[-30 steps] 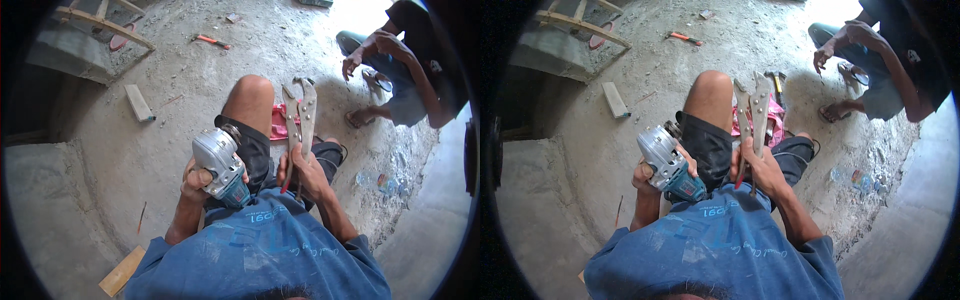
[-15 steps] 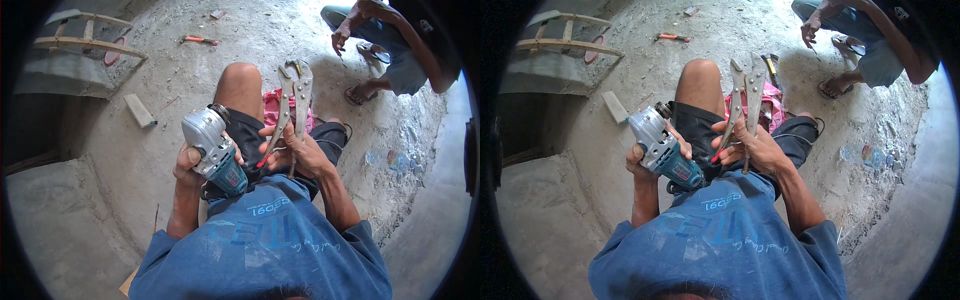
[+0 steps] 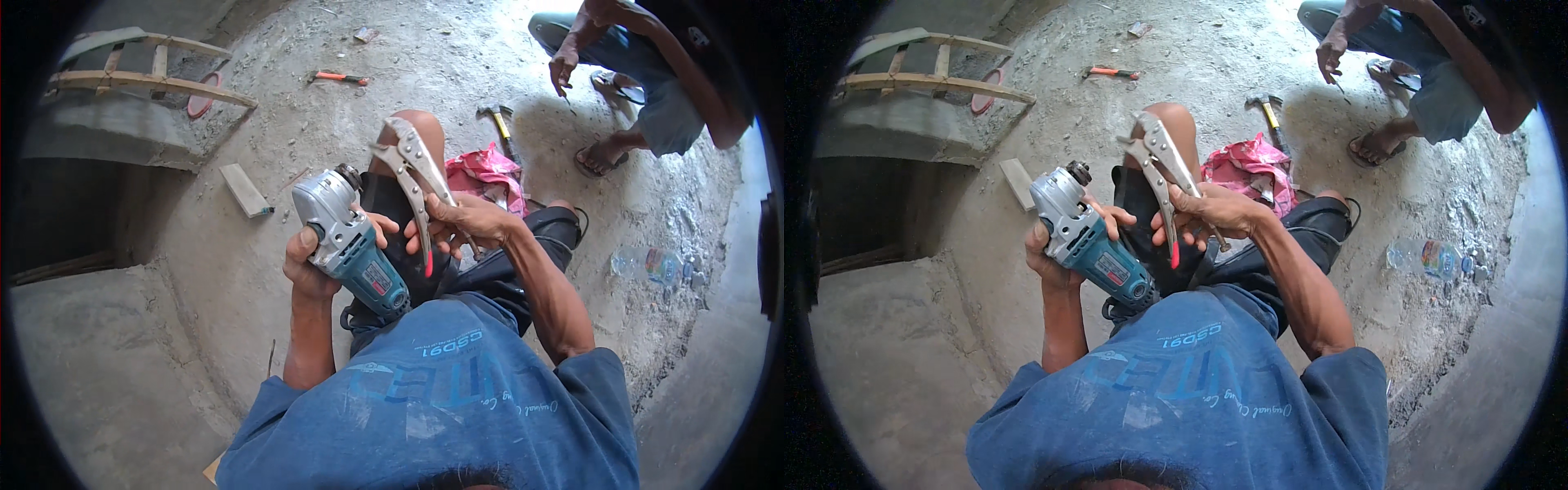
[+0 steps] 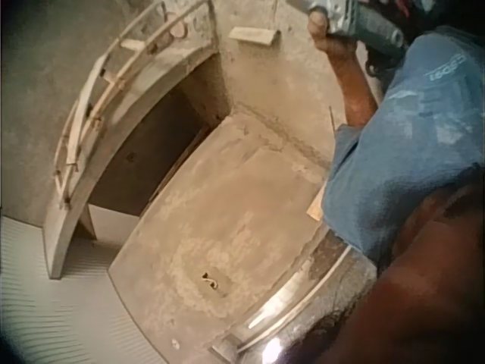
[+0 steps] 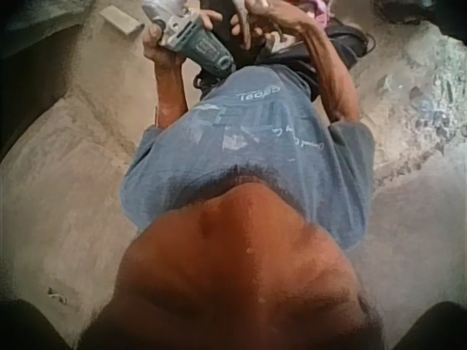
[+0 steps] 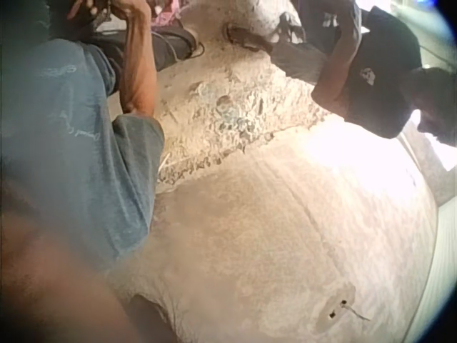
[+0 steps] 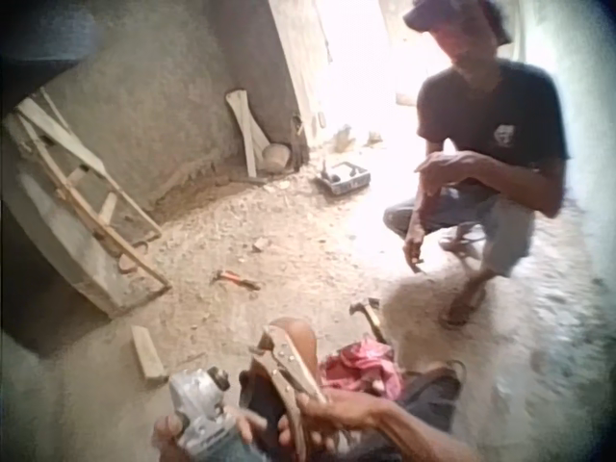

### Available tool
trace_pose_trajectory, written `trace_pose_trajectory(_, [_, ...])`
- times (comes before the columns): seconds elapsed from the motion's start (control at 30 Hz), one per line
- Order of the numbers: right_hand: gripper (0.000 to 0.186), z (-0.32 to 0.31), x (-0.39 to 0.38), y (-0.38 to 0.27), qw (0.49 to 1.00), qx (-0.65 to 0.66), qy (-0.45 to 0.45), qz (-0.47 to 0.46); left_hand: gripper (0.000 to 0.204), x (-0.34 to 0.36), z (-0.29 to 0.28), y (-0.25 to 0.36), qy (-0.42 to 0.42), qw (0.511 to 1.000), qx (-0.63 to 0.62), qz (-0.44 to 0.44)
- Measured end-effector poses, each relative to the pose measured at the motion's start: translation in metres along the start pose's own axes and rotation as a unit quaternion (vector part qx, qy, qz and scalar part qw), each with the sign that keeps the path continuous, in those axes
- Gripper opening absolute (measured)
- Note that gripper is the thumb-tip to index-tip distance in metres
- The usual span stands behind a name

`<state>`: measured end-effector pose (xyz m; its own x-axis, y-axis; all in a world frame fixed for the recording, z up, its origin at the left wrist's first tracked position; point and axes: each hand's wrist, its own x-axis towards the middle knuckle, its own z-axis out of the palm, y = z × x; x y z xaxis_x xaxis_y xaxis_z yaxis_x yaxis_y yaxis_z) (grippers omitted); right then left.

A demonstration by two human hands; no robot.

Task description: The person uses a pair of locking pliers and a hammer to loosen the locking nut on an angle grinder.

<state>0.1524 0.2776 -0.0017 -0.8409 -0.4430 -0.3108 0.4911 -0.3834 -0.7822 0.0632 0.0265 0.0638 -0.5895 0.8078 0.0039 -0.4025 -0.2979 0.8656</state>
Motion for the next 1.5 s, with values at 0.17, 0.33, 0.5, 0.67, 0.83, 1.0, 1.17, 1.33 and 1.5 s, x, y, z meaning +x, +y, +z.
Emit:
trace_pose_trajectory(0.17, [0.07, -0.008, 0.019, 0.001, 0.989, -0.128, -0.048, 0.062, 0.077, 0.0, -0.006, -0.001, 0.054, 0.998, 0.02, 0.011])
trace_pose_trajectory(0.33, [0.078, -0.004, 0.022, -0.013, 0.965, -0.226, 0.018, 0.134, 0.076, 0.005, -0.018, -0.007, 0.078, 0.996, -0.046, 0.005])
trace_pose_trajectory(0.5, [0.075, 0.006, 0.014, -0.026, 0.942, -0.299, 0.082, 0.13, 0.085, 0.019, -0.03, -0.018, 0.093, 0.987, -0.13, -0.032])
trace_pose_trajectory(0.67, [0.074, -0.001, 0.001, -0.013, 0.951, -0.267, 0.132, 0.086, 0.11, 0.028, -0.028, -0.02, 0.096, 0.993, -0.044, -0.053])
trace_pose_trajectory(0.83, [0.077, -0.012, -0.043, 0.0, 0.964, -0.165, 0.199, 0.065, 0.109, 0.03, -0.021, -0.017, 0.099, 0.993, -0.043, -0.055])
trace_pose_trajectory(1.0, [0.071, -0.018, -0.073, 0.033, 0.981, -0.069, 0.154, 0.099, 0.107, 0.028, -0.027, -0.019, 0.087, 0.995, -0.032, -0.049])
trace_pose_trajectory(1.17, [0.065, -0.01, -0.075, 0.047, 0.989, 0.014, 0.14, 0.05, 0.107, 0.029, -0.022, -0.018, 0.111, 0.992, -0.024, -0.053])
trace_pose_trajectory(1.33, [0.042, -0.005, -0.075, 0.055, 0.98, 0.022, 0.196, 0.009, 0.099, 0.029, -0.021, -0.022, 0.113, 0.993, -0.026, -0.037])
trace_pose_trajectory(1.5, [0.036, -0.001, -0.076, 0.05, 0.97, -0.048, 0.237, 0.019, 0.091, 0.03, -0.02, -0.024, 0.132, 0.989, -0.06, -0.022])
